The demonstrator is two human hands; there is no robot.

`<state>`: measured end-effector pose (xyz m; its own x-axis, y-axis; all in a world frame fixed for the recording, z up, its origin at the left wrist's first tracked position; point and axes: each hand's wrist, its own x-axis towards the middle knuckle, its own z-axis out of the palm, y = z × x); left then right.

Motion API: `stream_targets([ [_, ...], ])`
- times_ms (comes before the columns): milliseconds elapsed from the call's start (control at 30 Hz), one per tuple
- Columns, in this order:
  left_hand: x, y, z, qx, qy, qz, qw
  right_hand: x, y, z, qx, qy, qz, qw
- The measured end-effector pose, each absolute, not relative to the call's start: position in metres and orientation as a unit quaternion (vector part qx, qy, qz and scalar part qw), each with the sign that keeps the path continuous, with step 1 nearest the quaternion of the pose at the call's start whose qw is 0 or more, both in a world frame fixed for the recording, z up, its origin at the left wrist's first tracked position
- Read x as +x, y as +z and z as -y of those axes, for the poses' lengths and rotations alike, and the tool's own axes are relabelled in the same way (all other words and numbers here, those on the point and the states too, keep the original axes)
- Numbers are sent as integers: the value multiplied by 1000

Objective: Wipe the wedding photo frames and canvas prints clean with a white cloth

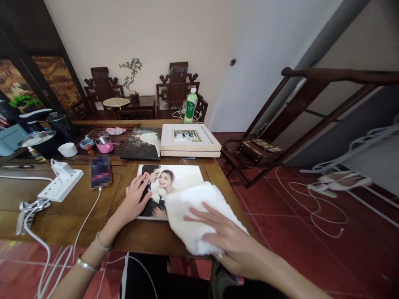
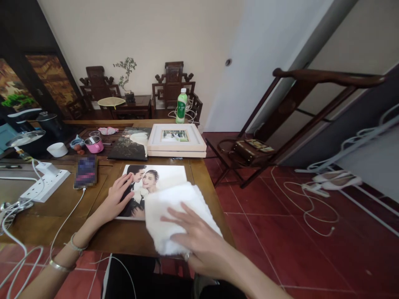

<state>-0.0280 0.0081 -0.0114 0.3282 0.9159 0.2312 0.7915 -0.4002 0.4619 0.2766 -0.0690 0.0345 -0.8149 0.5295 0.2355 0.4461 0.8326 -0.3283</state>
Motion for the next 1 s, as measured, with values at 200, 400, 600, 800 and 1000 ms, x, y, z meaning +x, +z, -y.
stream_targets([
  [200,-28,-11,-8,809,226,-528,127,271,55,46,-311,187,923,130],
  [400,-28,-7,-7,813,225,-521,128,264,29,-41,-334,60,928,154],
  [600,-28,-6,-8,820,234,-508,125,259,13,-59,-359,-5,922,142],
  [800,-28,-5,-9,822,255,-491,136,261,17,20,-309,51,943,114],
  [1000,-28,-10,-10,815,270,-495,133,271,33,72,-213,121,963,112],
])
